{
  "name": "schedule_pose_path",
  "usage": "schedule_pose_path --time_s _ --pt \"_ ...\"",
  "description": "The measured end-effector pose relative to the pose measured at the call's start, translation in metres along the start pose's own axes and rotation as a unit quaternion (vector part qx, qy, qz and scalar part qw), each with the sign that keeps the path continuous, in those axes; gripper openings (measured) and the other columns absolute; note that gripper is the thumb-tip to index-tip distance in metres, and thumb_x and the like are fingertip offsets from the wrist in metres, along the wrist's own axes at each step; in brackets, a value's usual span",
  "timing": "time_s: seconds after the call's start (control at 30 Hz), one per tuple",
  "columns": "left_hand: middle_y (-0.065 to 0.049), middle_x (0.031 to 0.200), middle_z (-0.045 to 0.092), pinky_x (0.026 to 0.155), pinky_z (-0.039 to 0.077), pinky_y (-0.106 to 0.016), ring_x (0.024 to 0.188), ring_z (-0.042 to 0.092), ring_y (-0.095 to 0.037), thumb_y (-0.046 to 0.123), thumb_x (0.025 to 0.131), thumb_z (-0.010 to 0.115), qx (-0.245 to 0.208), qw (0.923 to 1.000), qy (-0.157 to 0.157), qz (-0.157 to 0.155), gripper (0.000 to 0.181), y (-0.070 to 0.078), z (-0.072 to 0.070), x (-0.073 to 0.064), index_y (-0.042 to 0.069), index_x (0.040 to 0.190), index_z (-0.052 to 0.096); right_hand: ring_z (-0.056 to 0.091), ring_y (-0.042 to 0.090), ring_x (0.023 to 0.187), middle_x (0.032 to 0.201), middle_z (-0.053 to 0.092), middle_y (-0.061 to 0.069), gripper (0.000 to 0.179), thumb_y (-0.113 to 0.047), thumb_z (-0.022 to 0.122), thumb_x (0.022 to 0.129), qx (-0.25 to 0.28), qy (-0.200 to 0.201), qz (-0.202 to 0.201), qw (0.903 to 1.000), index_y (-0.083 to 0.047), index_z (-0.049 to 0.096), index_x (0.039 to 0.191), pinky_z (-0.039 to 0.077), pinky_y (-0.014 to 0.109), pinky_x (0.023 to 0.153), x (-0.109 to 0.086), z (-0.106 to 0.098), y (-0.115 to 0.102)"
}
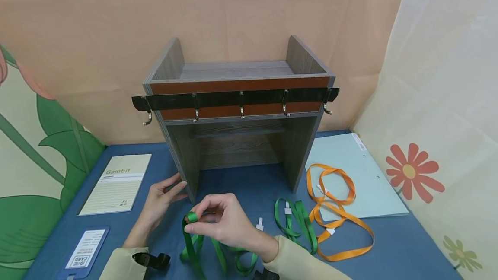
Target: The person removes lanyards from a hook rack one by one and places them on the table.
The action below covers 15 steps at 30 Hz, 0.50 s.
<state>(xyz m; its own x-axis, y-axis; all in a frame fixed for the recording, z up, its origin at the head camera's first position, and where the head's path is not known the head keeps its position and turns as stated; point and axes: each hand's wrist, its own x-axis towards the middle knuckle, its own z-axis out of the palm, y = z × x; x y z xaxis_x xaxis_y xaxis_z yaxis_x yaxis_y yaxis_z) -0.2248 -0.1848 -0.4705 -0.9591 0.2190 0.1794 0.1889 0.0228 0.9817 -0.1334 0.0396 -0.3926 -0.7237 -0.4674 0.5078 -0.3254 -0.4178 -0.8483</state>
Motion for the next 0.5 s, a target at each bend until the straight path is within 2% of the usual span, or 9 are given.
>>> schedule_pose_path --time_s 0.23,0.37,0.5 --pt "-0.02 0.143 0.04 0.08 0.05 -0.046 0.116 0.053 -0.012 0.018 0.094 0.063 0.003 1.0 0.0 -0.007 0.053 0.0 0.0 0.0 -0.003 0.139 0.044 0.067 0.022 0.085 0.091 0.062 0.028 0.009 0.012 0.067 0.082 -0.001 -0.006 0.027 0.9996 0.011 0.059 0.084 0.053 0.044 0.076 -0.007 -0.001 0.009" --pt "-0.02 0.143 0.04 0.079 0.051 -0.043 0.115 0.054 -0.011 0.02 0.094 0.063 0.011 0.9999 0.005 -0.012 0.054 0.0 0.0 0.0 -0.002 0.14 0.044 0.067 0.016 0.083 0.092 0.065 0.018 0.008 0.01 0.068 0.082 -0.013 -0.002 0.079 0.9968 0.009 0.06 0.084 0.054 0.039 0.076 -0.01 -0.002 0.013" --pt "-0.019 0.143 0.039 0.079 0.052 -0.042 0.116 0.053 -0.013 0.022 0.094 0.063 0.014 0.9998 0.006 -0.013 0.055 0.001 0.0 0.0 -0.001 0.14 0.044 0.067 0.011 0.077 0.088 0.066 0.009 0.008 0.002 0.071 0.084 -0.058 -0.002 0.128 0.99 0.004 0.063 0.084 0.054 0.033 0.072 -0.012 -0.005 0.018"
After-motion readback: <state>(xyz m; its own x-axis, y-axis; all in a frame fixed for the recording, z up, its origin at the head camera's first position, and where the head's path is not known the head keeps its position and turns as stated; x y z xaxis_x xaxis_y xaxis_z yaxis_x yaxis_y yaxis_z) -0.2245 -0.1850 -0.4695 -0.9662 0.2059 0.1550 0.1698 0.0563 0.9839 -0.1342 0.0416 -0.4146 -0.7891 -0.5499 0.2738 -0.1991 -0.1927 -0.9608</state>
